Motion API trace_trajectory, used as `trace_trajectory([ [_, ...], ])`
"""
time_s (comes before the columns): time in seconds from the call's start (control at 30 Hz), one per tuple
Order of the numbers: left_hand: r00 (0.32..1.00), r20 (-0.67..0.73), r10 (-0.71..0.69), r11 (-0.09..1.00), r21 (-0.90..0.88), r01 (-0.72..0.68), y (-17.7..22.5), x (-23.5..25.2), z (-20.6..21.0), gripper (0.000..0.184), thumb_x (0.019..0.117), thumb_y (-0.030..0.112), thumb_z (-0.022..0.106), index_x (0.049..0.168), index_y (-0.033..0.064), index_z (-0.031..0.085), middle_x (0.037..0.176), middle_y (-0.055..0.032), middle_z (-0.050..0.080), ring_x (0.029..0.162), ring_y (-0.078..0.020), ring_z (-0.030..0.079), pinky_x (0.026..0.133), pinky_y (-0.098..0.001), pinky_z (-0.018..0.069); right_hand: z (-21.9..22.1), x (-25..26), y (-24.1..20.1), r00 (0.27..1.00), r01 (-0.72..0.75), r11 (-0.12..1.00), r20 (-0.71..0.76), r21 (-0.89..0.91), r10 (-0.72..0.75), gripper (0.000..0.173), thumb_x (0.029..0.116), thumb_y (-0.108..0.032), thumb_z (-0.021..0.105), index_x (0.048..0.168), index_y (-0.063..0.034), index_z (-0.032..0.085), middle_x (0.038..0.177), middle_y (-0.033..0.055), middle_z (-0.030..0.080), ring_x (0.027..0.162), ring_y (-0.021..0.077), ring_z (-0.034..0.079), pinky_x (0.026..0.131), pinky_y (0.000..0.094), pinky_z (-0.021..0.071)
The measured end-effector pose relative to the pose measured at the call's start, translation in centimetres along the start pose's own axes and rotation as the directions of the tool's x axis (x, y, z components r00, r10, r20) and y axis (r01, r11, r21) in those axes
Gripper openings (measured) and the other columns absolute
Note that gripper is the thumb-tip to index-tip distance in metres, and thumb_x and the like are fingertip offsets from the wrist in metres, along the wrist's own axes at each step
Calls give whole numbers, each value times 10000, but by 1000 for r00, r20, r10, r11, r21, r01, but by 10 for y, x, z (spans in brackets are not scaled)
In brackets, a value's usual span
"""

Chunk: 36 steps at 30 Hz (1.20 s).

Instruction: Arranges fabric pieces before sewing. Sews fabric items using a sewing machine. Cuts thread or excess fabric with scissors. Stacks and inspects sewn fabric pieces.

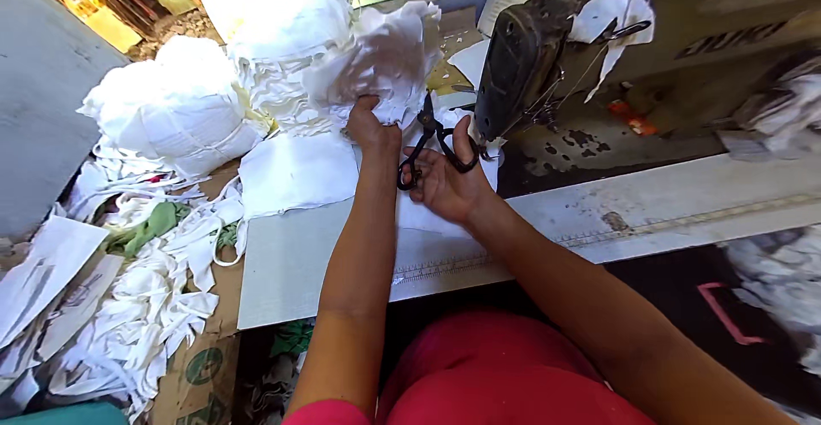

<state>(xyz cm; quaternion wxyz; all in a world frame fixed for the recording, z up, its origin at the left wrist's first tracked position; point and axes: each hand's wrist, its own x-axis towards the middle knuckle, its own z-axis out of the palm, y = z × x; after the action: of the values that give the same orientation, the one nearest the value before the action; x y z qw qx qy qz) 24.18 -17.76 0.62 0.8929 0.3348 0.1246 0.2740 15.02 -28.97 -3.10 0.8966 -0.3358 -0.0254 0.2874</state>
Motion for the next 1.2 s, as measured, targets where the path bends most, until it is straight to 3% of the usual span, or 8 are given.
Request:
trace_trajectory([
  [0.17, 999, 4, -32, 995, -91, 32, 0, 5, -9, 202, 976, 34, 344, 1100, 72, 499, 997, -110, 608, 916, -221, 642, 819, -467, 570, -4, 6, 11, 997, 75, 995, 16, -62, -74, 872, 909, -864, 224, 1273, -138, 542, 857, -18, 656, 637, 46, 616, 504, 162, 472],
  [0.4, 1000, 13, -24, 998, -66, 25, -6, 5, -9, 162, 981, 15, 363, 1042, 84, 496, 922, -94, 592, 852, -198, 630, 775, -429, 571, -1, 2, 15, 973, 84, 996, -212, -30, -89, 463, 1092, -511, 362, 1003, -118, 590, 611, -49, 530, 415, -2, 466, 372, 128, 381],
  [0.6, 999, 38, -28, 997, -68, 30, 1, 6, -9, 175, 972, -10, 366, 1033, 75, 506, 928, -98, 613, 864, -200, 651, 785, -431, 582, -16, 3, 8, 999, -34, 995, 28, -99, 37, 880, 895, -883, 239, 1293, -155, 531, 867, -7, 670, 639, 79, 636, 454, 193, 460],
  [0.77, 998, 23, -50, 997, -63, 51, -3, 6, -8, 173, 977, -2, 370, 1049, 76, 506, 948, -102, 611, 884, -208, 648, 800, -444, 576, -9, 6, 15, 989, 101, 995, -112, 2, -100, 582, 1048, -642, 325, 979, -139, 609, 615, -55, 550, 426, -3, 493, 377, 130, 395],
  [0.83, 999, 38, -34, 998, -47, 36, -5, 5, -8, 172, 992, 1, 369, 1052, 72, 513, 943, -99, 613, 884, -203, 649, 804, -435, 577, -11, 7, 16, 990, 84, 996, -119, 18, -81, 525, 1069, -578, 360, 958, -129, 608, 586, -55, 535, 409, -5, 485, 372, 129, 400],
  [1.0, 997, 77, -5, 1000, -22, 7, 0, 6, -6, 196, 968, -27, 358, 1056, 64, 508, 948, -101, 611, 881, -192, 647, 801, -410, 576, -17, 4, 9, 999, 8, 988, 45, -156, -1, 834, 925, -852, 206, 1296, -167, 506, 874, -7, 681, 627, 78, 638, 428, 189, 438],
  [1.07, 998, 70, 3, 1000, -9, -2, 2, 8, -7, 202, 945, -50, 383, 1068, 47, 511, 964, -112, 613, 890, -203, 647, 806, -419, 576, -17, 5, 11, 998, 33, 993, 53, -109, -27, 830, 905, -870, 240, 1229, -164, 531, 829, -5, 679, 585, 70, 630, 410, 180, 440],
  [1.2, 995, 58, 77, 997, 21, -79, 3, 11, -5, 261, 905, -113, 429, 1118, 24, 494, 1008, -135, 600, 915, -215, 647, 808, -421, 586, -11, 3, 13, 990, 119, 992, -69, -30, -121, 577, 1042, -655, 297, 996, -154, 580, 604, -60, 533, 421, -4, 478, 378, 130, 390],
])
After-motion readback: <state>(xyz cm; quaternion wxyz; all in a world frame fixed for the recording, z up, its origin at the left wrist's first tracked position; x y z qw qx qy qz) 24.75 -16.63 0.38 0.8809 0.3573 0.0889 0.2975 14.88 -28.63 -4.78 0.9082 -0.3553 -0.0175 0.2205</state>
